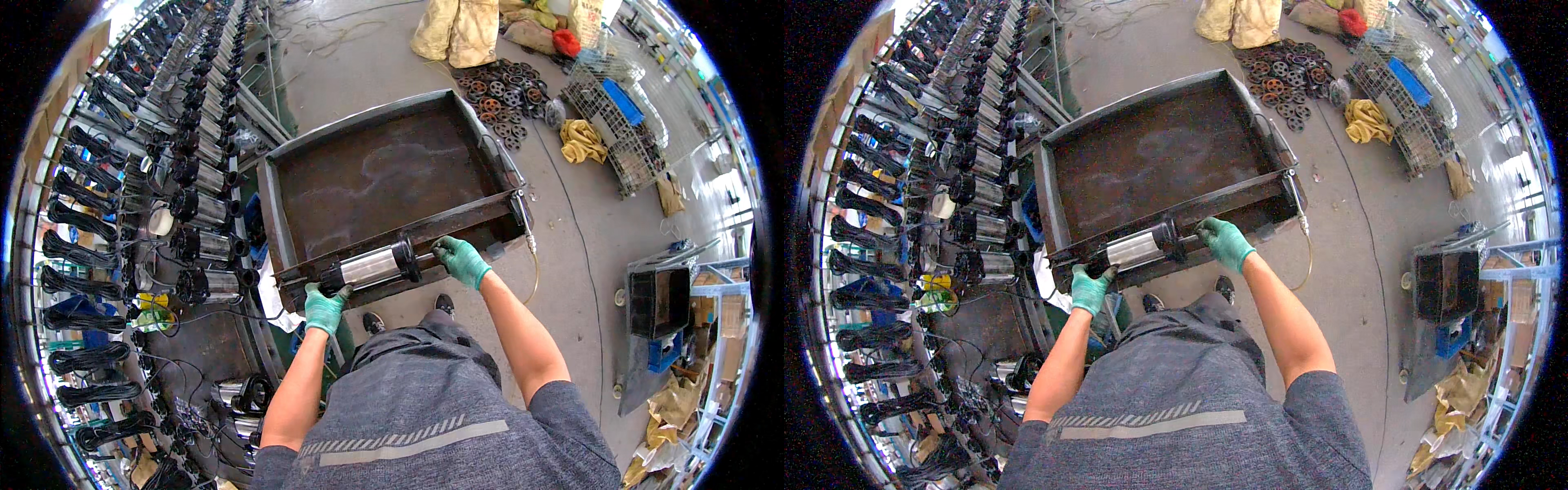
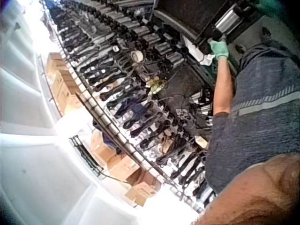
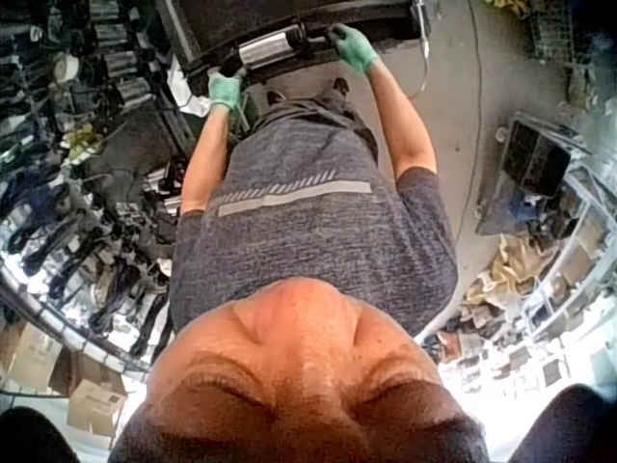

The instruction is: The person repeatedly picks up a cylindrical electric motor from a metal tray, submerges it in a liquid bath, and then places it on a rack. This process is repeated multiple times with the same motor, suggesting a testing or cleaning procedure.

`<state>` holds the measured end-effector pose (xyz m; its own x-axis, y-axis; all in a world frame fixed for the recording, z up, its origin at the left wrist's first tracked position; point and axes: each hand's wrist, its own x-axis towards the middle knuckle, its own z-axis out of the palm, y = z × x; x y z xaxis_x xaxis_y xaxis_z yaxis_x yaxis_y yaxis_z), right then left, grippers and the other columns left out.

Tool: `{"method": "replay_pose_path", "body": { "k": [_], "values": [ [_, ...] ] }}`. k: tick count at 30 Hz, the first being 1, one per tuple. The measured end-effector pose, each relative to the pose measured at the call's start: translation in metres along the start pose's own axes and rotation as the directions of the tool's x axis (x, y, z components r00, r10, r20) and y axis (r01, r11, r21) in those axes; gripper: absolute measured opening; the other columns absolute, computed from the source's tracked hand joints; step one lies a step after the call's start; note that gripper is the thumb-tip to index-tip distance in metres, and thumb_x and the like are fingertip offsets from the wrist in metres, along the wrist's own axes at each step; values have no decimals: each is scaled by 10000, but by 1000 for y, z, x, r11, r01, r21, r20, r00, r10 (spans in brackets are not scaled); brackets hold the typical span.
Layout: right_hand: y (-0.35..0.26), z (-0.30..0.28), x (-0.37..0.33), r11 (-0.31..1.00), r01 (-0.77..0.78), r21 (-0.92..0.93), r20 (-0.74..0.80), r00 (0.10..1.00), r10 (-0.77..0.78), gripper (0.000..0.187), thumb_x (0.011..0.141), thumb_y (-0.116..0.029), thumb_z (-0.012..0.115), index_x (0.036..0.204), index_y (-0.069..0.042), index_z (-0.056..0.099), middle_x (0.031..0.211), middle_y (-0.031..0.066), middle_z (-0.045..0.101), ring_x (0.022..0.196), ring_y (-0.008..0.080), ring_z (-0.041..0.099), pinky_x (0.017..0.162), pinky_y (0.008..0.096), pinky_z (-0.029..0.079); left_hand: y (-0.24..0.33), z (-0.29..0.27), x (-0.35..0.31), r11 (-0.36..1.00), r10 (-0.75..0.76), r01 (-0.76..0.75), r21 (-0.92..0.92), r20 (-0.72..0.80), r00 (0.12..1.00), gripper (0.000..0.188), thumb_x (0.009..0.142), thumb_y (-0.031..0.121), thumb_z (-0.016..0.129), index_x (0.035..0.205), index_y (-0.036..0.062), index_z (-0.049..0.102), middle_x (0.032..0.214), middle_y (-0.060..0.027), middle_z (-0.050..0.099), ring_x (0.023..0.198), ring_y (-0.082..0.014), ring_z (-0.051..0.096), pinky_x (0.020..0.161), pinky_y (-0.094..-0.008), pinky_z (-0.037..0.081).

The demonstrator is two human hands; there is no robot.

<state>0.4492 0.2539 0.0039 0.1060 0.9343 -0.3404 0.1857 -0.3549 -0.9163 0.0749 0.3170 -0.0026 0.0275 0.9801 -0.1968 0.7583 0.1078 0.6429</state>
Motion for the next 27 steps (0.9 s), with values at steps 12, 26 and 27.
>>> {"method": "replay_pose_path", "body": {
  "k": [12, 26, 27],
  "values": [
    [39, 22, 34, 875, 40, -483, -248, 952, -180, 341, 1055, -344, 509, 1074, -34, 651, 1031, 288, 681, 1013, 503, 611, 829, 560, 501, 32, -14, -6, 996, -29, 36, -80, 83, 996, 843, 725, 503, 920, 1207, -57, 514, 1111, -169, 717, 992, -263, 682, 919, -376, 535],
    [-14, -26, -3, 831, -382, 404, 364, 901, 237, 358, 1038, -374, 614, 1099, -21, 618, 820, 89, 680, 608, 169, 623, 525, 318, 474, 1, -1, 3, 998, -17, 20, -62, 56, 998, 846, 723, 486, 918, 1228, -55, 510, 1123, -213, 715, 1021, -330, 692, 925, -409, 534],
    [1, -29, -3, 841, -328, 431, 356, 918, 176, 437, 1037, -463, 585, 1059, -30, 642, 800, 78, 692, 570, 160, 618, 497, 309, 448, 14, -5, -1, 997, -27, 31, -65, 71, 997, 840, 725, 483, 918, 1226, -53, 510, 1123, -212, 715, 1021, -328, 691, 926, -406, 533]
  ]
}}
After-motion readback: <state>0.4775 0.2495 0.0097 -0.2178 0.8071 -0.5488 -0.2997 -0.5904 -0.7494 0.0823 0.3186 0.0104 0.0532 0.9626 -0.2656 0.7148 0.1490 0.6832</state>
